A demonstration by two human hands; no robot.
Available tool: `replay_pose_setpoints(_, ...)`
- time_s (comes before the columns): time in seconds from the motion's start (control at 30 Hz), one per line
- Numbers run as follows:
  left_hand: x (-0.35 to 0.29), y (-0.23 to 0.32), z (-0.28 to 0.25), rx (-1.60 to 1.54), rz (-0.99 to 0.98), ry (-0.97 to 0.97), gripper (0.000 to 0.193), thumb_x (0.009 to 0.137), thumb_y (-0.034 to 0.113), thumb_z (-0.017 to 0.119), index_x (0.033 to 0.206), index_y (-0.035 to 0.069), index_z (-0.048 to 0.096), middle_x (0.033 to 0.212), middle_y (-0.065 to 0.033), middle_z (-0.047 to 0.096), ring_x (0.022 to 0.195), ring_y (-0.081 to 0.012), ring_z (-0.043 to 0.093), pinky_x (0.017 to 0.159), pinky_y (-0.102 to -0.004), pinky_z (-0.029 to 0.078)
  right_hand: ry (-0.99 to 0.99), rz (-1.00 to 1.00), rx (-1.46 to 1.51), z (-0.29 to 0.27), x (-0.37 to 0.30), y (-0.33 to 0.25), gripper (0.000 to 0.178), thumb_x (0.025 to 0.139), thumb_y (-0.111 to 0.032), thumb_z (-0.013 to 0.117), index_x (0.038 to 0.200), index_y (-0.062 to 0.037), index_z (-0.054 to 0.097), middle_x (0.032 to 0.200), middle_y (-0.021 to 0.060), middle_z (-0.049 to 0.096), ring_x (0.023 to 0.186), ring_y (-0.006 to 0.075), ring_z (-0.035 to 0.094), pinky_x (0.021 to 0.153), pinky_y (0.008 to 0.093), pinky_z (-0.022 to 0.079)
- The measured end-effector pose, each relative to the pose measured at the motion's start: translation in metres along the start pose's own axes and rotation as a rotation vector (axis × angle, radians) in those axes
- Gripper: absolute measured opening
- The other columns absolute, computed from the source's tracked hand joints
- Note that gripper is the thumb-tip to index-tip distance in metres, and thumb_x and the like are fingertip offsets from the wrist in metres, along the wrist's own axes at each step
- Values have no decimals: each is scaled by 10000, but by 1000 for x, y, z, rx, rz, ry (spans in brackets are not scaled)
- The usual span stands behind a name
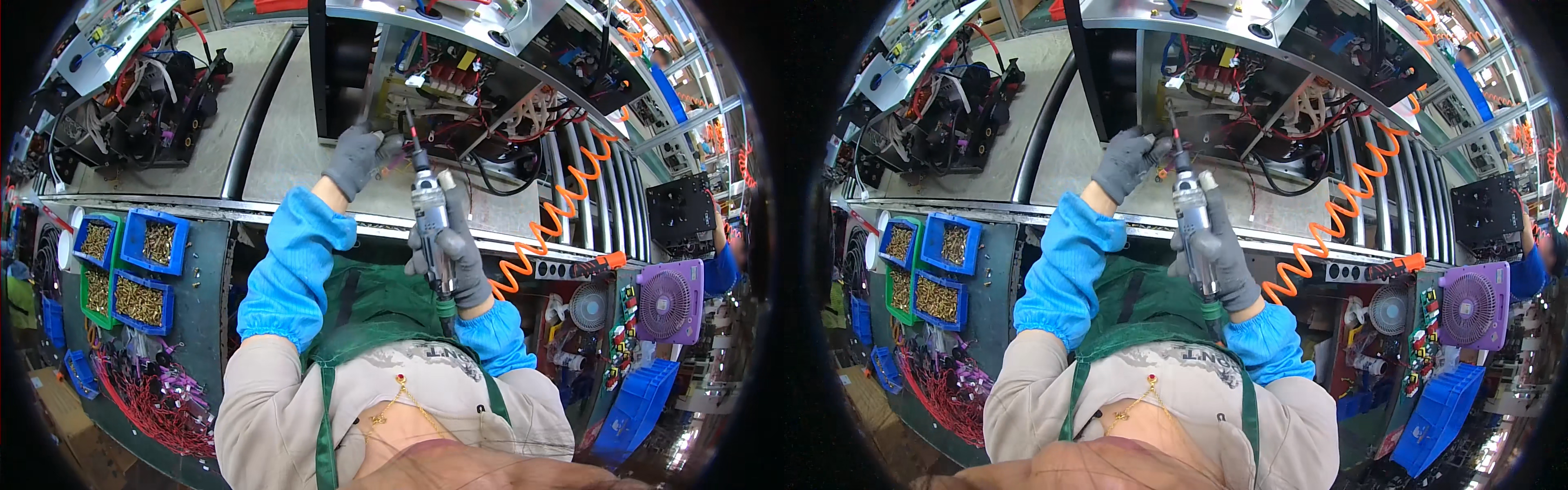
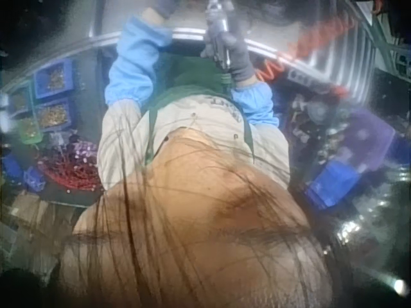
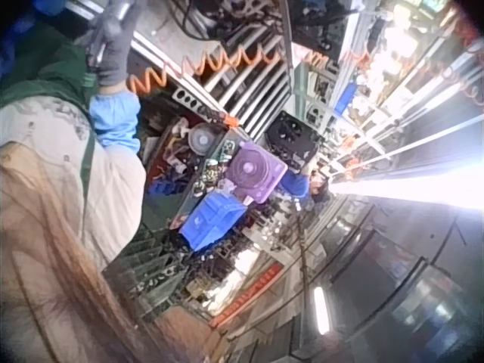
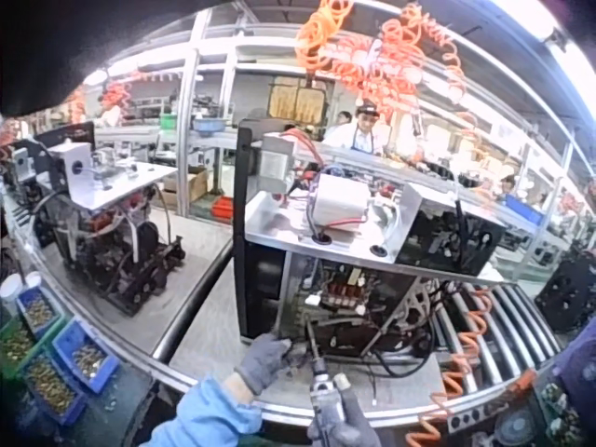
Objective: The person installs a circuit board into a metal chassis and secures it using a pneumatic screwdriver. They also route and connect various colored wires to the board and other components within the enclosure.
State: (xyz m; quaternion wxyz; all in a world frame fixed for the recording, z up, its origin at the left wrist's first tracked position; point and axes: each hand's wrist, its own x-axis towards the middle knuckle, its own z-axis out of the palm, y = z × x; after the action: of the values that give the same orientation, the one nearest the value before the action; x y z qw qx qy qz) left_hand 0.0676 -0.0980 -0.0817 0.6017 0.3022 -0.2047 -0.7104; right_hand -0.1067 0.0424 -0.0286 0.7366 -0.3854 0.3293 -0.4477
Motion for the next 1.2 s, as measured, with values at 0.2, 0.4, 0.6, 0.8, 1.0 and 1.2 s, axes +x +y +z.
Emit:
replay_pose_setpoints(0.2,-1,9,-14,331,-158,59,149,926,151,564,952,10,604,725,-20,595,599,-81,526,500,-178,433,-2,108,-74,-8,-9,5,922,726,-278,631,1491,-285,117,923,144,518,576,180,575,519,333,567)
replay_pose_setpoints(0.4,-4,4,-31,141,-61,-9,202,916,245,605,915,43,614,773,-7,611,569,-41,500,421,-159,386,-3,180,-106,-18,-15,3,935,706,-162,615,1493,-268,121,908,135,521,566,188,572,522,335,556)
replay_pose_setpoints(0.6,-11,5,-30,66,-38,-75,157,934,185,574,988,42,610,817,-13,624,593,-35,506,446,-130,392,-25,233,-159,-19,-19,1,963,682,-157,621,1497,-235,114,861,137,550,571,204,598,532,319,538)
replay_pose_setpoints(0.8,-14,3,-18,112,38,60,216,923,281,594,961,69,617,787,-3,600,576,-20,490,408,-126,361,-24,222,-169,-20,-20,3,951,677,-169,622,1493,-218,137,840,137,548,568,207,595,534,322,540)
replay_pose_setpoints(1.0,-11,1,-34,36,-39,-24,251,924,343,585,910,96,627,640,45,519,493,-12,445,386,-147,320,-66,213,-182,-19,-19,2,947,684,-123,612,1496,-217,133,1090,174,523,581,192,595,530,308,529)
replay_pose_setpoints(1.2,-20,10,-15,441,23,70,382,914,458,557,853,93,648,568,76,477,466,-12,416,398,-165,322,-88,219,-198,-22,-18,6,947,694,-89,605,1498,-226,124,1101,177,519,573,184,589,516,300,519)
